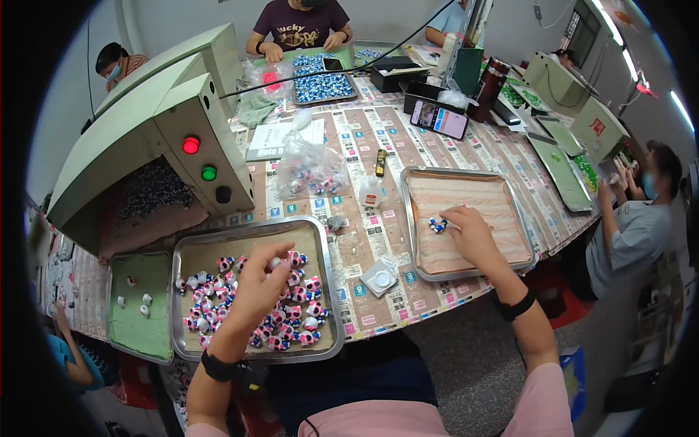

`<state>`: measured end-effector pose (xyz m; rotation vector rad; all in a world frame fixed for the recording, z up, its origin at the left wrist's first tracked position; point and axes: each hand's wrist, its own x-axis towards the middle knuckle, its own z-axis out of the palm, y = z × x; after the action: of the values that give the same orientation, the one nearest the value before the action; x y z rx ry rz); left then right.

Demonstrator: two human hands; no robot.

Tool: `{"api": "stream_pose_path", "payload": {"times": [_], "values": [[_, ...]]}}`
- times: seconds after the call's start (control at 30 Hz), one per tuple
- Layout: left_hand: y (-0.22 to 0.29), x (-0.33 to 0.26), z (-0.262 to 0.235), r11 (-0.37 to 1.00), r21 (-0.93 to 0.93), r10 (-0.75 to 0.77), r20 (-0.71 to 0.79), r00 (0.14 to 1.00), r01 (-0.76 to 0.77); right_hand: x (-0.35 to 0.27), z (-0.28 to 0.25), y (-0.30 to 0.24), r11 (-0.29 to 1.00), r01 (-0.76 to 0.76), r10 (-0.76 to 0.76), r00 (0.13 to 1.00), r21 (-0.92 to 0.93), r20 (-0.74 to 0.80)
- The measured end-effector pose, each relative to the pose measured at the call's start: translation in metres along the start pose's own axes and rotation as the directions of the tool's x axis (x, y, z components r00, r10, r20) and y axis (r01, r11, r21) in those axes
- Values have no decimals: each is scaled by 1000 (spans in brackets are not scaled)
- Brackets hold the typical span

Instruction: The person assembles small, round, white and pink patterned candy pieces by hand. They pick up a base piece from a tray, insert a small blue component into it, and place the finished unit onto a separate tray. The process is repeated continuously throughout the clip.

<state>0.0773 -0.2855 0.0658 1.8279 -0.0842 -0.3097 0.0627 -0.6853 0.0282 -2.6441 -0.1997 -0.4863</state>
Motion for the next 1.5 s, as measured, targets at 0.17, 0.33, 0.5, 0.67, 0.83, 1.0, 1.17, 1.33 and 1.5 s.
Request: {"api": "stream_pose_path", "payload": {"times": [0.17,0.33,0.5,0.67,0.83,1.0,1.17,1.33,1.5], "values": [[13,-39,3,803,-552,-83,271,959,225,10,6,7,981,-193,189,966,3,175],[-5,-74,8,695,-634,-58,420,906,339,-2,-10,-19,876,-300,241,951,377,196],[-3,-89,35,466,-761,-141,440,887,451,-28,-22,-78,422,-535,262,845,732,466],[-11,-91,53,373,-780,-129,494,860,504,-46,-19,-107,430,-570,159,811,700,563],[-19,-96,60,301,-796,-117,516,849,525,-43,-5,-121,500,-526,182,841,688,510],[-21,-99,64,306,-796,-135,507,851,522,-41,6,-116,658,-395,178,909,641,377],[-25,-101,66,285,-782,-139,539,831,555,-33,15,-130,854,-226,132,966,469,225],[-28,-102,69,258,-784,-124,552,824,564,-28,29,-127,939,-29,-29,987,343,161],[-30,-103,68,249,-786,-123,554,823,566,-30,27,-131,923,-99,27,980,371,195]]}}
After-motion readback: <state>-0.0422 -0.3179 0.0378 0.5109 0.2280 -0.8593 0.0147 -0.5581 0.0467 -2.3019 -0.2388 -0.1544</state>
